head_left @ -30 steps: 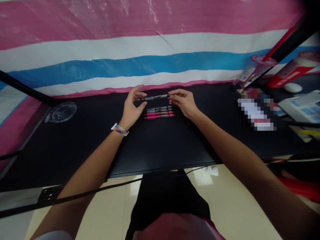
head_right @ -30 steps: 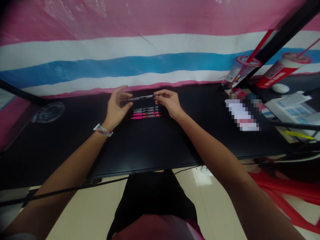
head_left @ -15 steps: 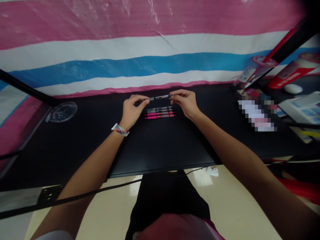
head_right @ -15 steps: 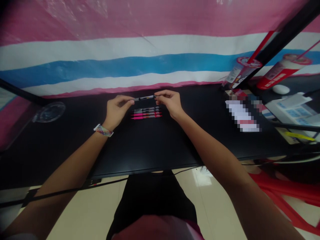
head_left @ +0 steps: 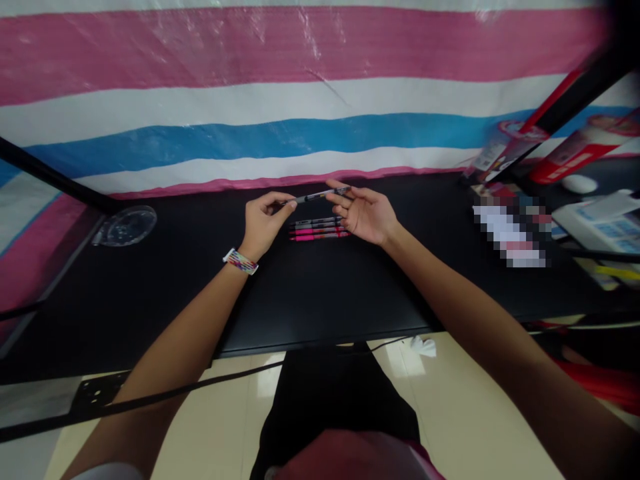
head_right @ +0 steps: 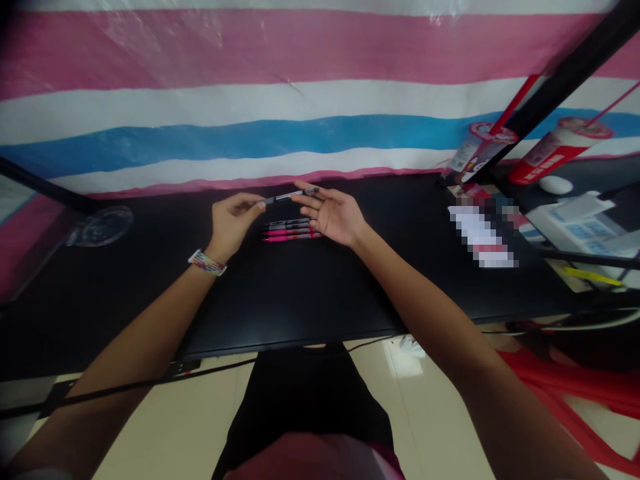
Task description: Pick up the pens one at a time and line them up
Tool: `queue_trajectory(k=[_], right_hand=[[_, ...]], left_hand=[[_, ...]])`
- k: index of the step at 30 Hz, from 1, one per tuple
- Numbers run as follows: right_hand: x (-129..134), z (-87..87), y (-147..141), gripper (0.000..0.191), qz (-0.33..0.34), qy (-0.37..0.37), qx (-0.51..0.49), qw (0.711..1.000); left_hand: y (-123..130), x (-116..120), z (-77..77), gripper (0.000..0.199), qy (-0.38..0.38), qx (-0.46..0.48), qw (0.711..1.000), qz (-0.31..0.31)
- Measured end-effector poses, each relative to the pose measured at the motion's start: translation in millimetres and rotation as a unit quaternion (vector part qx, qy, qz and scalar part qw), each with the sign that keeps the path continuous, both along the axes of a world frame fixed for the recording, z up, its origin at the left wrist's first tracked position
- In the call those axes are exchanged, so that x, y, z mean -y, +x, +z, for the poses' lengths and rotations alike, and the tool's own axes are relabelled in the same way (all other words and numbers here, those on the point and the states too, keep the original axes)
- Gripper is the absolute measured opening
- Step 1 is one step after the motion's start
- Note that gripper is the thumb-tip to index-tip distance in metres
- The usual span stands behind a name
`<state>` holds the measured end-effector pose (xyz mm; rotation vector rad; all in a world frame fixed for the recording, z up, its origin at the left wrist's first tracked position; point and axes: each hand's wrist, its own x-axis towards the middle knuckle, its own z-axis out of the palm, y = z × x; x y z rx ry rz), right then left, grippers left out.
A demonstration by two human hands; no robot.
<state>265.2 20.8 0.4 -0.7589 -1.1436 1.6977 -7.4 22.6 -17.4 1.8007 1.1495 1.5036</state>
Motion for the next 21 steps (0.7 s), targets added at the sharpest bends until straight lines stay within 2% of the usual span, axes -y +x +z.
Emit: queue_trajectory(k=[4,9,13,18,21], right_hand=[[-4,-9.1,-4,0.041,-0.023,-0.009,-0.006,1.0],[-6,-13.2,-6,0.046,-0.03,0.01,0.001,0.999],[-7,-15.1,-6,0.043,-0.051,0.015,-0.01,0.999],[-8,-14.0,-4,0.043,-0.023,0.007,-0.042,0.999],[-8,-13.3,-5,0.032,-0.016,-0.038,-0.093,0.995]], left_hand=[[1,1,0.2,0.017,0.007,-0.003,1.0,-0.001],[0,0,-1.3,0.017,0.007,0.0,1.0,0.003],[1,0,-3.1,0.016,0.004,-0.004,1.0,-0.001],[2,-1,-3.6,0.019,-0.003,0.006,1.0,-0.003],[2,-2,-4.4,0.023,0.0,-0.004,1.0,0.0]])
